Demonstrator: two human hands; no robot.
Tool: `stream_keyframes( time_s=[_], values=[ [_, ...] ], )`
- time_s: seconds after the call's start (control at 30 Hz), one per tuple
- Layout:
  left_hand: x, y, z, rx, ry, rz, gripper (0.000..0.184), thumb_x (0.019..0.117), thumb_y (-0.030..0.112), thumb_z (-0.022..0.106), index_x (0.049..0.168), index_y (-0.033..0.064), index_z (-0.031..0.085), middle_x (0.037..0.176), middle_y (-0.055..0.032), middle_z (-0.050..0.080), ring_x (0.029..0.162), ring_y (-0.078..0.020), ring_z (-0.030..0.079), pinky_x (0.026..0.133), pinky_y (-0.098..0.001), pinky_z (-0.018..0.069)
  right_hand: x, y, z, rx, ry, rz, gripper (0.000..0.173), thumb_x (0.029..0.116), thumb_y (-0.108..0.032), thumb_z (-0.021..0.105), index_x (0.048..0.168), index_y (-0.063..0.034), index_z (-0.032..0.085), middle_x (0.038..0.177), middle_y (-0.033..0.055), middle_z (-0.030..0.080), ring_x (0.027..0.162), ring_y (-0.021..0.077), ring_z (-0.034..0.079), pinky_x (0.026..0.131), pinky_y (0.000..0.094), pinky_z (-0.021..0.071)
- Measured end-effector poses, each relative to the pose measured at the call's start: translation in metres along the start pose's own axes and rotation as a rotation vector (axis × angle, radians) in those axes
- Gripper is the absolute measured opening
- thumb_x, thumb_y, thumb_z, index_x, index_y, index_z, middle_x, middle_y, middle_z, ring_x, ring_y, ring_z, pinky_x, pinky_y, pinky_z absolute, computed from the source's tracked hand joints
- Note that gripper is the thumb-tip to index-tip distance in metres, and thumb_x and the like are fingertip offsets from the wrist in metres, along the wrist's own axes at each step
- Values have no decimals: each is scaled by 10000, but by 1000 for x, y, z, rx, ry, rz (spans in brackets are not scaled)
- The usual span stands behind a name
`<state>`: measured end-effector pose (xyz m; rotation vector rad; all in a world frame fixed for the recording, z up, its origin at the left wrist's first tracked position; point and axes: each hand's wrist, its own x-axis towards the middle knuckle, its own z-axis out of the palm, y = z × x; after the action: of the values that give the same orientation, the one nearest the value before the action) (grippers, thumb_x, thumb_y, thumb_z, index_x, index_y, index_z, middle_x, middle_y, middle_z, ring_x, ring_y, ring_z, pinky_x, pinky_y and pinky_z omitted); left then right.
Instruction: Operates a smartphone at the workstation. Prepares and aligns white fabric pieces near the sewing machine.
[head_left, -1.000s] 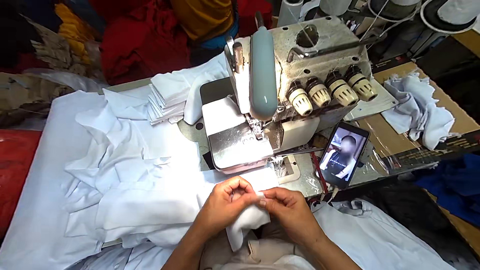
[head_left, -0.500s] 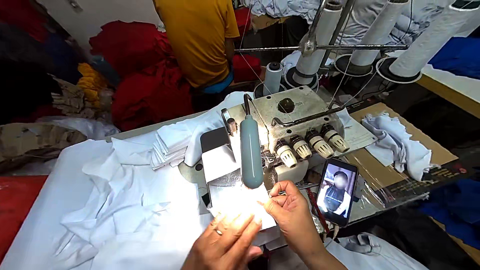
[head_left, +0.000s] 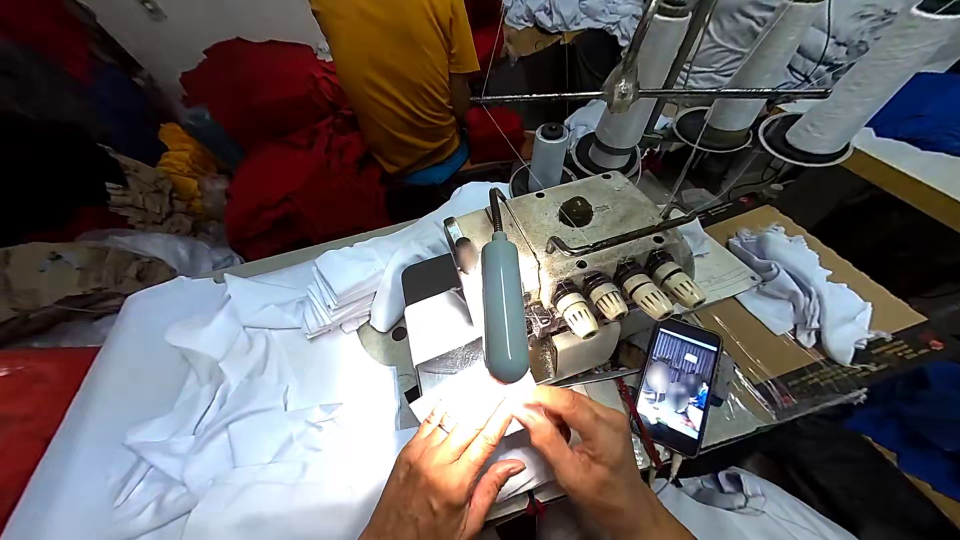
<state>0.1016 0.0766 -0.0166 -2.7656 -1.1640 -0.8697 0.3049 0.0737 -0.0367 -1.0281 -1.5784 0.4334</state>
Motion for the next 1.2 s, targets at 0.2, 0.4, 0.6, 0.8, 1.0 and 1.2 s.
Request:
stream_keyframes(
  time_s=[0.2, 0.4, 0.6, 0.8, 1.0, 1.2],
  values=[
    [-1, -5, 0, -40, 1, 8, 430, 1064, 441, 485, 1297, 158, 708, 1139, -29, 765, 1011, -152, 698, 911, -316, 509, -23, 8, 1, -132, -39, -92, 351, 1065, -337, 513, 1138, -59, 716, 749, 39, 660, 670, 97, 633, 627, 245, 544],
    [-2, -6, 1, -50, -2, -4, 430, 1060, 454, 493, 1258, 151, 725, 1141, -35, 765, 1032, -162, 690, 931, -315, 493, -26, 13, 4, -207, -26, -124, 352, 1077, -308, 460, 1158, -58, 695, 758, 52, 667, 677, 118, 653, 625, 251, 552],
    [15, -32, -3, -45, -40, -13, 546, 1046, 533, 463, 847, 98, 726, 756, -54, 690, 772, -188, 686, 913, -414, 552, -8, 9, 11, -330, -14, -105, 325, 1029, -219, 497, 1079, -18, 748, 681, 46, 680, 599, 135, 653, 553, 275, 537],
    [43, -75, -10, -166, -69, 19, 416, 978, 409, 572, 1205, 97, 727, 1353, -42, 670, 1365, -161, 546, 1185, -410, 400, -20, 9, 6, -261, 4, -79, 366, 1057, -259, 483, 1161, -5, 725, 764, 60, 722, 666, 112, 682, 615, 265, 566],
    [11, -28, -23, 32, 294, -92, 245, 953, 216, 666, 1073, 3, 687, 1139, -175, 702, 1146, -284, 648, 1011, -427, 499, -58, 18, -24, -10, -1, 314, 389, 1103, -337, 403, 1365, -66, 499, 759, -12, 644, 631, 48, 639, 583, 239, 579],
    [-23, 47, 47, -56, -17, -53, 196, 974, 78, 601, 1074, 10, 756, 976, -130, 739, 936, -254, 722, 839, -342, 597, -76, 38, -20, 74, -4, 542, 304, 1071, -243, 462, 1251, -14, 550, 736, -31, 637, 572, 40, 633, 530, 215, 576]
  ],
)
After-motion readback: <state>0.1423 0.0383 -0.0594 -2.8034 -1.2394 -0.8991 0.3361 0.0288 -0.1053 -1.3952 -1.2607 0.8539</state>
